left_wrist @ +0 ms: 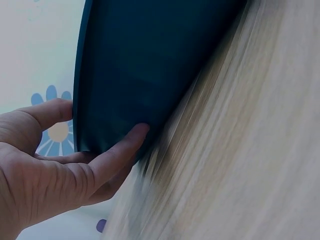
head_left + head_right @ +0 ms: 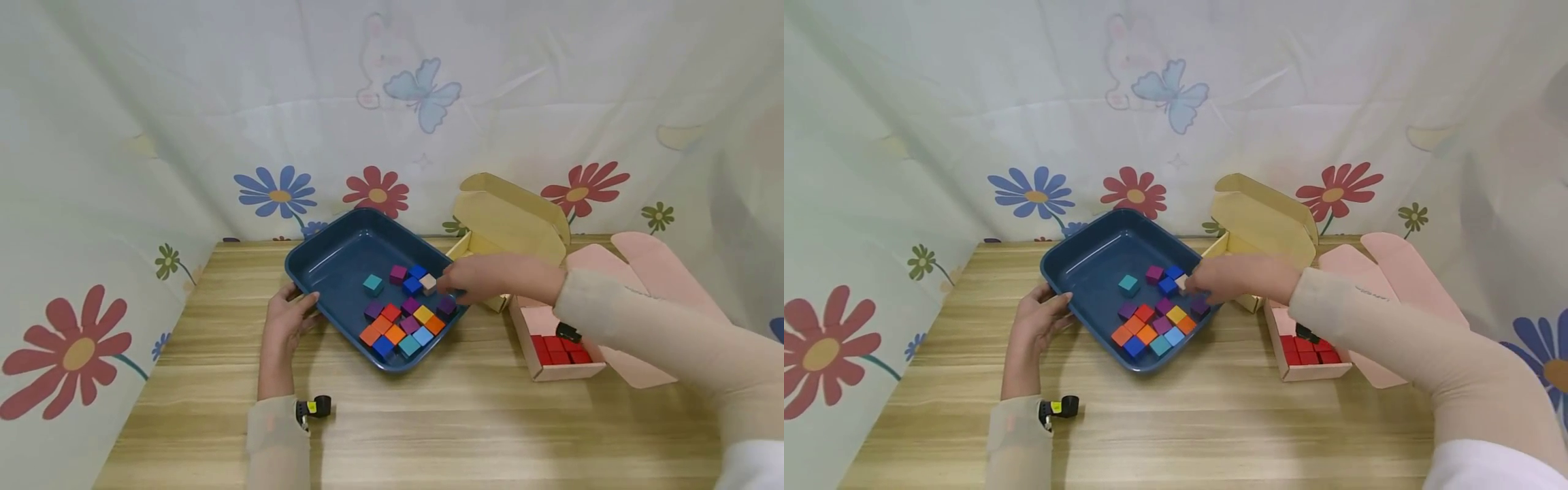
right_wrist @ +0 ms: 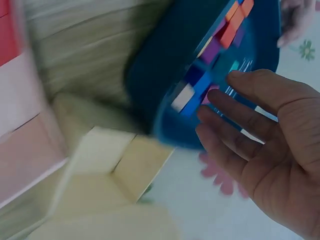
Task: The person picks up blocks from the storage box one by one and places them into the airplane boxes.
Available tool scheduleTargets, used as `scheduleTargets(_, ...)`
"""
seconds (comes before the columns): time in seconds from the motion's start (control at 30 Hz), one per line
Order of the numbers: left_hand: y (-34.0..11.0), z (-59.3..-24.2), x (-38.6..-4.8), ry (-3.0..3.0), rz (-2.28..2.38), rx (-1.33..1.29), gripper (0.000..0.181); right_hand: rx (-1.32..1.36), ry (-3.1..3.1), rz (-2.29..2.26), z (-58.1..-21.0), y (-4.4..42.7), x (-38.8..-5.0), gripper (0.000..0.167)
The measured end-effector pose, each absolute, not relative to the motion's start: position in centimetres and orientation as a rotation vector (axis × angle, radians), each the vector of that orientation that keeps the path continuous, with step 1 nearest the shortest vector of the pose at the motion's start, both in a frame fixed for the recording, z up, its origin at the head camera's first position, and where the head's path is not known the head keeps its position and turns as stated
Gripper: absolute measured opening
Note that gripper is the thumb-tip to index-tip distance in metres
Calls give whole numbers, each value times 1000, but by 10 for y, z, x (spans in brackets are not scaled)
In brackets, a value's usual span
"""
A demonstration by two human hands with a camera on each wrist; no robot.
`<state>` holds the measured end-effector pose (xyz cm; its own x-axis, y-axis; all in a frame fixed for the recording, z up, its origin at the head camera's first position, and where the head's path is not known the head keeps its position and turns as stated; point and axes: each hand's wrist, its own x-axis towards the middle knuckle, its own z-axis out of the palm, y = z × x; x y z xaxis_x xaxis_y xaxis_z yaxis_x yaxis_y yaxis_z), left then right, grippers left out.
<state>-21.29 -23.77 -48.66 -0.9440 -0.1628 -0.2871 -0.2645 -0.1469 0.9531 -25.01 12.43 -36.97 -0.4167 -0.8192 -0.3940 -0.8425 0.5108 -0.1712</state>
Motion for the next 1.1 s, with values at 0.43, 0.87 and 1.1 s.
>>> scheduleTargets(0.43,-235,-489,-214,1960,2314,-509,68,-1490,2246,69,-401,56,-254,30)
scheduleTargets(0.87,-237,-487,-215,1955,2316,-514,69,-1470,2181,62,-422,29,-248,30)
scheduleTargets(1.1,-236,-485,-213,1963,2318,-519,68,-1466,2206,131,-423,23,-242,32)
